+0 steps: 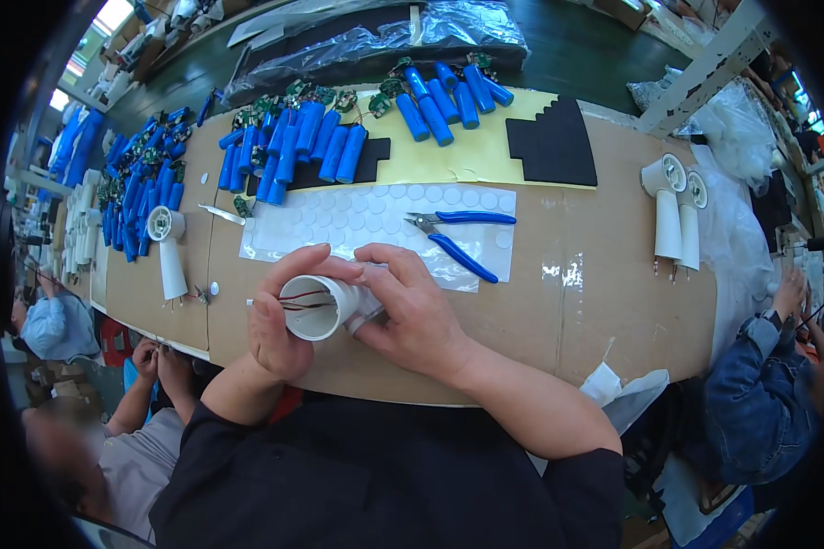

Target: Assembling electronic components by inserting parts into white plastic housings and wrapping them in protective paper.

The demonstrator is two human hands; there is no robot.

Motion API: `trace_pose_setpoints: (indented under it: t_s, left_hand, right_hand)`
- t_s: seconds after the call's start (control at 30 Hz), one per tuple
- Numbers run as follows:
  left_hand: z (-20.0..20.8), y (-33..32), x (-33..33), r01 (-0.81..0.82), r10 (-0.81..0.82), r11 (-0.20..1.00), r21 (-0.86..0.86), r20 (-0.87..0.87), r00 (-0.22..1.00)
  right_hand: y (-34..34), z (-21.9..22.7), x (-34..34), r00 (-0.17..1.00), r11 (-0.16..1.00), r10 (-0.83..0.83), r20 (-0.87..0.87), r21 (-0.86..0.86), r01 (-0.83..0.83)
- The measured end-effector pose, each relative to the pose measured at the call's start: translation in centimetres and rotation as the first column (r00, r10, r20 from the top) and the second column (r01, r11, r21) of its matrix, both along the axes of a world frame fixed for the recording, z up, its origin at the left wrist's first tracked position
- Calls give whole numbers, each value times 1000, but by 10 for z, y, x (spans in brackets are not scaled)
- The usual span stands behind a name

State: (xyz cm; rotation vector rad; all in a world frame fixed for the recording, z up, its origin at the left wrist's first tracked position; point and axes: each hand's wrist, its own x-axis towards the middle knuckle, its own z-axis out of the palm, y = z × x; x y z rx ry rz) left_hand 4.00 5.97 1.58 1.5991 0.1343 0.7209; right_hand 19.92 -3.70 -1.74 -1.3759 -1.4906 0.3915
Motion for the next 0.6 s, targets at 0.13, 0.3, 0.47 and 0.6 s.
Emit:
trace_pose_setpoints:
  t_s: [0.13, 0.3, 0.47, 0.6]
  left_hand:
    - [3, 1, -1, -23, 23, 1000, 17, 42, 999]
    - [20, -3, 4, -86, 102, 977, 194, -70, 992]
    - [19, -1, 6, -64, 64, 997, 38, -16, 998]
    - [22, 2, 8, -25, 25, 1000, 15, -8, 1000]
  right_hand:
    - [1, 4, -1, 1000, 1000, 17, 7, -3, -17]
    - [0, 3, 0, 1000, 1000, 1, -2, 4, -1]
    - [0, 1, 1, 1000, 1000, 5, -2, 12, -5]
    - [0, 2, 2, 1000, 1000, 20, -5, 20, -20]
